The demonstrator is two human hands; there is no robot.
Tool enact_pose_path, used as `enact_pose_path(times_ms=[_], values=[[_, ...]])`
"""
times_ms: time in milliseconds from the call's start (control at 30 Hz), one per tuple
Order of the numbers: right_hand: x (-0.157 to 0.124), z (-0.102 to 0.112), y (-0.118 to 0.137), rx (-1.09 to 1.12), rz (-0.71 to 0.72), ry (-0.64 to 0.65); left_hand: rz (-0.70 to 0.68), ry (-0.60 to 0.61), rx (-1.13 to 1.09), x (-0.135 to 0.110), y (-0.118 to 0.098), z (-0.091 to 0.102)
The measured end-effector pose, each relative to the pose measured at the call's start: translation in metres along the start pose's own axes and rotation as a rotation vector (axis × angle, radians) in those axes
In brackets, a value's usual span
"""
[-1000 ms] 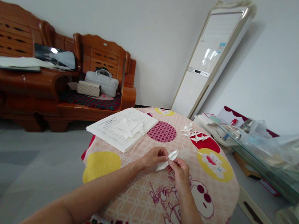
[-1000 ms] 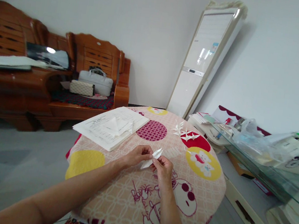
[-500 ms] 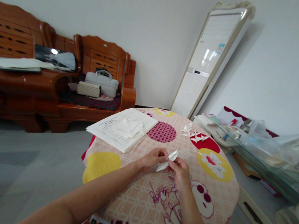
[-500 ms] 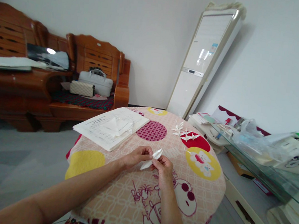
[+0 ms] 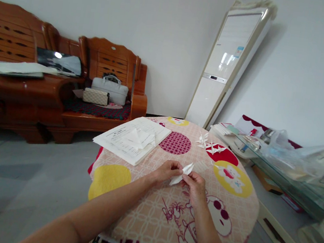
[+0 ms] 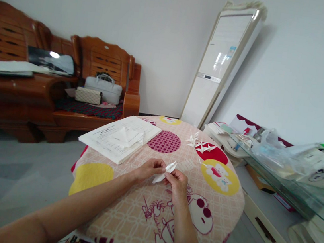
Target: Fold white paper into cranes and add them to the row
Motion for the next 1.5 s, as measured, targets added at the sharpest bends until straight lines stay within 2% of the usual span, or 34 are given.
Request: enact_pose_path(times_ms=[267,467,633,767,867,1133,1267,1500], values=[[0.0,0.0,-0.001,-0.065,0.024,-0.034,-0.108,-0.128,0.32,0.005,-0.003,0.006],[0.002,0.002,-0.001,-0.202,0.069,-0.035,-0.097,-0.15,0.379,0.005,-0.002,0.007],[0.0,-0.001,0.004,-0.274,0.126,0.006,-0.057,-0.112,0.341,0.008,0.005,0.01],[-0.002,-0.003,0.007,-0.323,0.149,-0.011,-0.036,-0.05,0.264,0.009,0.004,0.008],[-0.001,-0.001,0.005,-0.324,0.144,-0.036,0.02,-0.054,0.223,0.006,0.002,0.006],[0.003,0.003,-0.001,-0.196,0.121,-0.102,0.074,-0.06,0.041,0.003,0.003,0.003],[0.003,0.003,-0.003,-0.171,0.105,-0.081,0.088,-0.042,0.015,0.004,0.006,0.003],[0.001,0.002,-0.003,-0.036,0.062,-0.07,0.103,0.072,-0.022,0.002,0.006,0.0]])
Point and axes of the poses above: each hand's wrist, its own x-axis towards the middle knuckle, its own z-axis out of the back of the hand, y = z × x, the point moved 3 cm from there along x, towards the middle knuckle, and after that the axes turned 10 degrees about x, right-handed, at the moved point
